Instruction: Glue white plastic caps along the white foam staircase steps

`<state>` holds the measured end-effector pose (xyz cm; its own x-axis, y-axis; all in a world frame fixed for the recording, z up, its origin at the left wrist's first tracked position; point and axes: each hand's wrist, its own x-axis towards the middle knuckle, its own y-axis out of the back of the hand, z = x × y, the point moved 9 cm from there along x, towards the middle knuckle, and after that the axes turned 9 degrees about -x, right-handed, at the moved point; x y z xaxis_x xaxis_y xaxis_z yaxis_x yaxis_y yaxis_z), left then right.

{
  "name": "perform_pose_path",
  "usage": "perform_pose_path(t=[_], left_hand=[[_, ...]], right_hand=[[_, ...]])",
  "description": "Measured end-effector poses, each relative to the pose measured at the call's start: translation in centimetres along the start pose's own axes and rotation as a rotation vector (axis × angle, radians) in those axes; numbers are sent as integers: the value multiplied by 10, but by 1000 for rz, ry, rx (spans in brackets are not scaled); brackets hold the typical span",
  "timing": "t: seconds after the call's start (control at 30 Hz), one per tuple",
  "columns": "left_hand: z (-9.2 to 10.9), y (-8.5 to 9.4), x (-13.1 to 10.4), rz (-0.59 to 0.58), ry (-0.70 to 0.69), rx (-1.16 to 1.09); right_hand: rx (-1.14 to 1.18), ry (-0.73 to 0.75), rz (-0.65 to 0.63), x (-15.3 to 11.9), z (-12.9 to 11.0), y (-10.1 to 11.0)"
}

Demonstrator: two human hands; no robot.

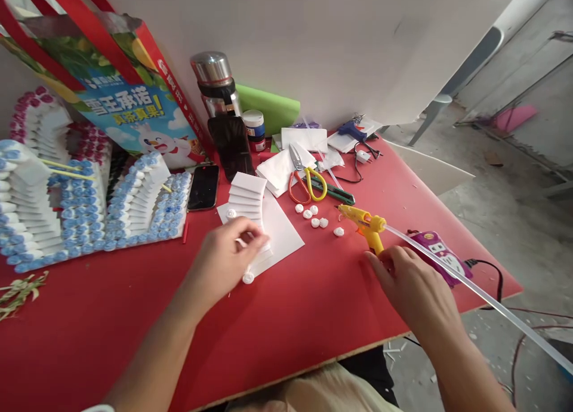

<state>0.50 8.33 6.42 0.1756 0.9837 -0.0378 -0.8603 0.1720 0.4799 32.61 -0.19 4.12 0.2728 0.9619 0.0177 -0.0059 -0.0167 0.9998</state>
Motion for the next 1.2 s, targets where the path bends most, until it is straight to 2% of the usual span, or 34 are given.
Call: perform_pose_path(t=[0.03,0.1,0.23,0.37,0.57,0.67,0.73,0.8,0.9,0.97,1.07,1.2], left_hand=[[11,-18,7,-65,-56,38],[32,-47,25,-87,-193,142],[43,-88,67,-102,-300,314],[39,-106,91,-137,-324,404],[33,-116,98,-183,-324,486],[35,-113,93,-182,-321,478],[38,-102,84,-164,-312,361],[38,-81,70,-146,-255,94],[16,-55,46,-233,12,-468],[-1,-37,30,-199,158,-734],[-23,-23,15,-179,263,-957],[-38,-19,10,-133,275,-1124]], right_hand=[[-4,-14,2,2,1,0],[0,-42,-19,9,1,-1],[53,-87,-37,21,1,-2],[81,-76,45,31,1,-1],[119,-50,70,41,0,-6],[180,5,50,46,-6,-13],[269,20,49,49,-7,-19],[373,-10,41,51,-3,-25],[545,-69,-8,51,4,-32],[682,-84,-46,48,3,-33],[884,-65,-116,39,-13,-28],[1065,51,-229,27,-58,-14]])
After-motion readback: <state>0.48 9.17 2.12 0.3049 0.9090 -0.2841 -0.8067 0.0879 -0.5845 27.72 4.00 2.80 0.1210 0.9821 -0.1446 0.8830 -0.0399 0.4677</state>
